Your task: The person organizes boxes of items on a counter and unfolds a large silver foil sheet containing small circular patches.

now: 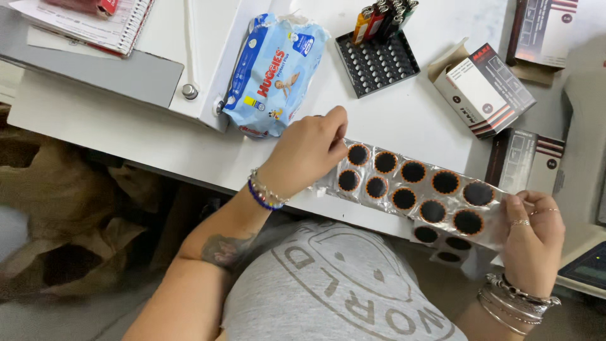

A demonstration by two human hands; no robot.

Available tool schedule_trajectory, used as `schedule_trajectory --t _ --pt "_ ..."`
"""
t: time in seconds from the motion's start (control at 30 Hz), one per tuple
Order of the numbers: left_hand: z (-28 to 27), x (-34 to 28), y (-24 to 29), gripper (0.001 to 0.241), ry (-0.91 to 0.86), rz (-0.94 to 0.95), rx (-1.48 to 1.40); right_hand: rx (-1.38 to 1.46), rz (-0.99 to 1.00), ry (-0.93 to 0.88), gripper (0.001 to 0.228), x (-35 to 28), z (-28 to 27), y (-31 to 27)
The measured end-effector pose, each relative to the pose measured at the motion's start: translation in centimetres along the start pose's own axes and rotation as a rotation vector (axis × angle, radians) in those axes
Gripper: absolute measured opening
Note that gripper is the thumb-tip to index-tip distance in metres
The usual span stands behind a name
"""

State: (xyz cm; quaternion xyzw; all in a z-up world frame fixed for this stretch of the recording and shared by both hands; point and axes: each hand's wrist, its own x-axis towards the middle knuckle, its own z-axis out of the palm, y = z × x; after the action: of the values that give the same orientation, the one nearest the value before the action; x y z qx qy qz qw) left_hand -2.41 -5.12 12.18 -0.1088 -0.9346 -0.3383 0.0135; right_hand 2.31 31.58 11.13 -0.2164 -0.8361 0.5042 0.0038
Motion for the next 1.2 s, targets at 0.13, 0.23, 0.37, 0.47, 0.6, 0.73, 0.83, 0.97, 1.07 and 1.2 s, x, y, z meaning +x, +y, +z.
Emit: schedule_trajectory --t 0.13,0.23,0.37,0.47,0.6,0.73,0.83,0.97,1.07,1.2 --pt "0.3 0.1 -1.6 0.019 -0.044 0.027 -0.301 0.008 0.008 -0.024 0.004 0.4 -0.5 1.3" --pt "1.6 -1.1 -3.1 0.010 0.045 -0.029 -0.394 -0.072 -0.014 -0.050 0.017 0.7 -0.9 2.6" --pt "6.0 -0.8 -5.5 0.037 0.023 0.114 0.151 -0.040 0.026 -0.139 0.022 1.1 -0.8 3.6" --pt "6.9 1.3 -4.7 0.072 -0.108 0.239 0.281 -0.095 0.112 -0.206 0.018 0.9 -0.3 2.4" --pt "9.4 4.5 -4.6 0.089 -0.404 0.204 0.387 -0.090 0.076 -0.201 0.021 -0.1 0.1 1.6" --pt "10.8 5.8 -7.4 0.047 -0.558 0.273 0.288 0.066 0.077 -0.176 0.017 0.4 -0.9 4.4" --pt "9.4 5.6 -7.8 0.037 -0.644 0.445 0.023 0.170 0.008 -0.165 0.012 0.9 -1.7 6.6" --pt "6.8 4.3 -5.8 0.039 -0.767 0.299 -0.109 0.410 -0.087 -0.211 0.017 1.4 -2.9 9.5" --pt "7.7 4.2 -6.1 0.053 -0.849 0.313 -0.192 0.553 -0.128 -0.186 0.014 1.7 -3.3 11.3" --pt "6.3 4.3 -4.6 0.022 -0.812 0.625 -0.431 0.755 -0.187 -0.242 0.020 0.9 -4.2 9.5"
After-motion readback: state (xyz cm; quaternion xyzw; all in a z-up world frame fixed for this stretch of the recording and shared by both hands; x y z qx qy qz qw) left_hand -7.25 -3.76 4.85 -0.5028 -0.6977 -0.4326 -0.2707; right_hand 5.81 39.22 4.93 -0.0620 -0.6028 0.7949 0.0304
